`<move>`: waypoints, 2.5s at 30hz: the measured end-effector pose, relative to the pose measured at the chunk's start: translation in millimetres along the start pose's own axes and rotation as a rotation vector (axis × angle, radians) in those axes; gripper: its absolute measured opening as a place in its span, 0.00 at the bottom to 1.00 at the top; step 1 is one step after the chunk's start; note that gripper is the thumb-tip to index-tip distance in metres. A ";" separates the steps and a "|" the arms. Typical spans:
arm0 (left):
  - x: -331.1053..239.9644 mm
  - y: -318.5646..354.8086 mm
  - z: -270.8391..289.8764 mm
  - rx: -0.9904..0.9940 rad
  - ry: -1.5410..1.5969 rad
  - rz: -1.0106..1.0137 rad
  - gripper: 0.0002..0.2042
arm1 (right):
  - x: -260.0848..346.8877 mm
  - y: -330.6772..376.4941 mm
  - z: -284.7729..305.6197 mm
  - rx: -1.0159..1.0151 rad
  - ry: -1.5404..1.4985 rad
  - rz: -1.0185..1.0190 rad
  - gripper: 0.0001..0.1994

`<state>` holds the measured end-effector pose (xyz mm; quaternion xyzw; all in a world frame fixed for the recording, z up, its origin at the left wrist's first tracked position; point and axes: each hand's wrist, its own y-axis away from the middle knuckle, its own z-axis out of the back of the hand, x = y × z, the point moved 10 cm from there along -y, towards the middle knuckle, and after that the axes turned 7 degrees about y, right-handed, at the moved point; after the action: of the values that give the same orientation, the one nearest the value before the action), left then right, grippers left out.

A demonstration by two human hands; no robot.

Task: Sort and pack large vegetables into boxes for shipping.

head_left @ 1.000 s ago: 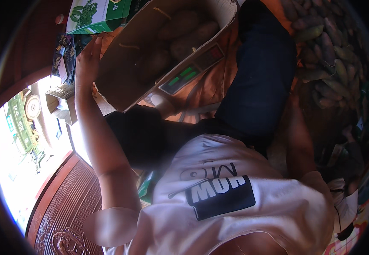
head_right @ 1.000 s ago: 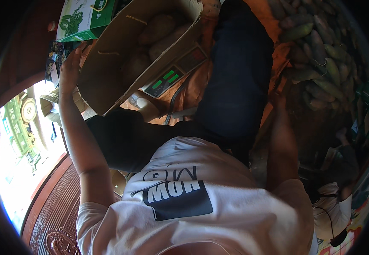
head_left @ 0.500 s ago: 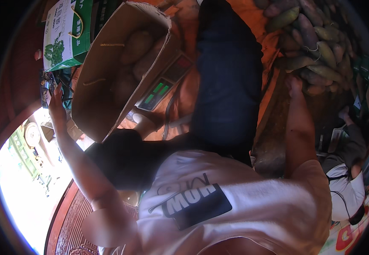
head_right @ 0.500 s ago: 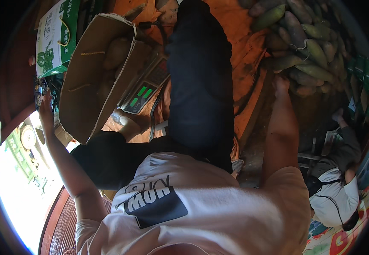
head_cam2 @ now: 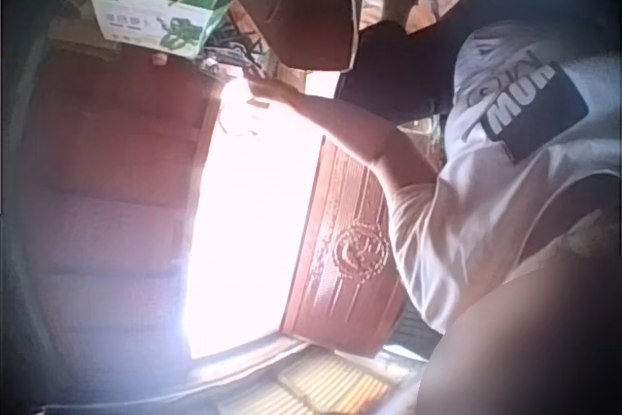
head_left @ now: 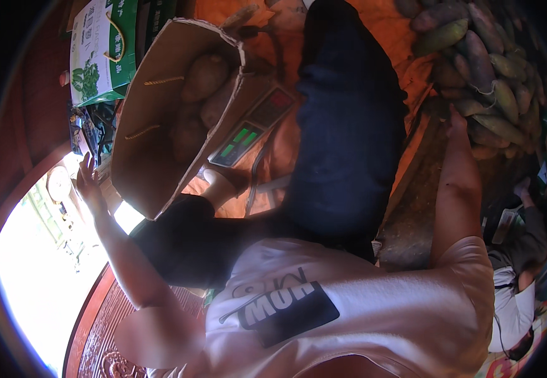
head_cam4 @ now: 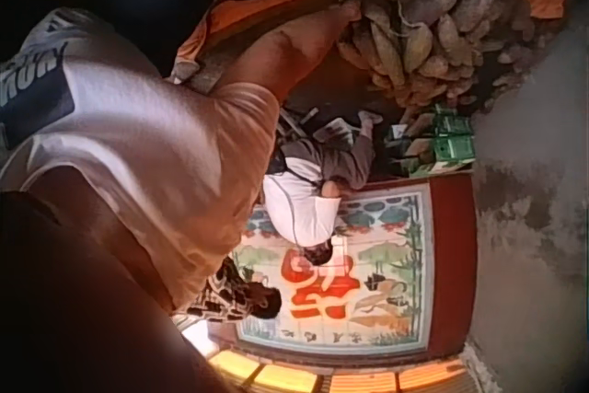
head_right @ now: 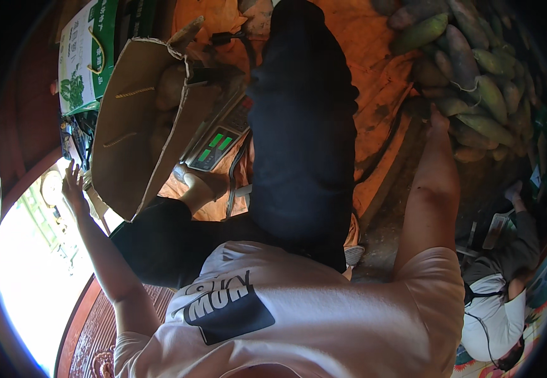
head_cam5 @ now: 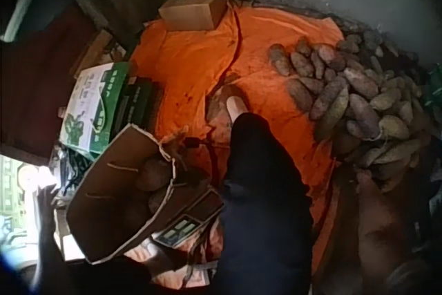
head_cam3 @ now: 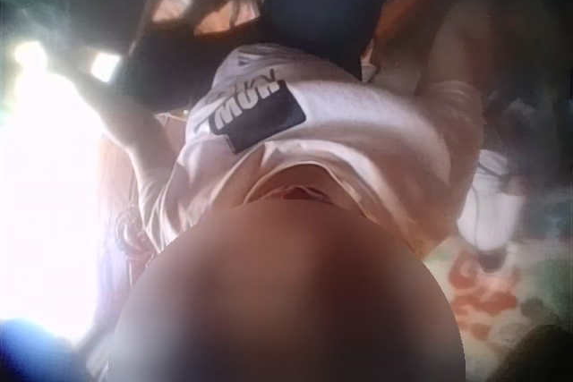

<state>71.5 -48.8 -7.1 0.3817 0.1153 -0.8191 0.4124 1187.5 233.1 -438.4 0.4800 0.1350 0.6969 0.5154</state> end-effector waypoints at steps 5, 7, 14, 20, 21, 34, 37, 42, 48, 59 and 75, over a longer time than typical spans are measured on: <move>1.9 -5.9 -14.8 -0.002 0.038 -0.030 0.24 | 15.9 14.8 21.5 -0.204 0.240 0.002 0.32; -23.7 0.4 -0.7 -0.044 -0.011 -0.034 0.23 | 7.7 67.5 -9.0 -0.292 0.454 -0.101 0.35; -77.1 8.8 11.7 -0.060 -0.150 -0.240 0.22 | 20.0 217.2 -51.5 -0.292 0.198 0.373 0.34; -84.5 18.0 14.5 -0.004 -0.111 -0.424 0.18 | 57.0 250.9 -8.5 0.136 -0.285 0.262 0.33; -83.5 21.1 16.1 0.056 -0.165 -0.309 0.19 | 80.0 278.4 -9.6 0.187 -0.341 0.291 0.32; -66.2 42.2 11.0 0.491 -0.366 -0.333 0.18 | 300.7 805.2 -149.5 0.603 0.542 1.507 0.29; -56.2 54.5 31.7 0.436 -0.449 -0.224 0.17 | 240.5 910.0 -249.3 0.737 1.045 1.745 0.32; -44.6 57.4 36.9 0.436 -0.403 -0.260 0.17 | 143.1 994.0 -358.2 0.912 1.319 2.084 0.29; -48.0 57.3 44.1 0.446 -0.397 -0.271 0.14 | 64.2 1032.3 -432.4 0.977 1.320 2.249 0.28; -47.4 56.8 57.9 0.330 -0.364 -0.291 0.13 | 108.8 1021.3 -371.9 0.976 1.112 2.021 0.19; -85.5 74.2 56.0 0.299 -0.247 -0.428 0.15 | 198.1 726.8 -168.7 0.758 -0.159 0.838 0.19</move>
<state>130.0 -73.8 102.0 0.3028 0.0201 -0.9356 0.1804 621.7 138.6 78.2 0.6948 0.1344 0.7066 -0.0049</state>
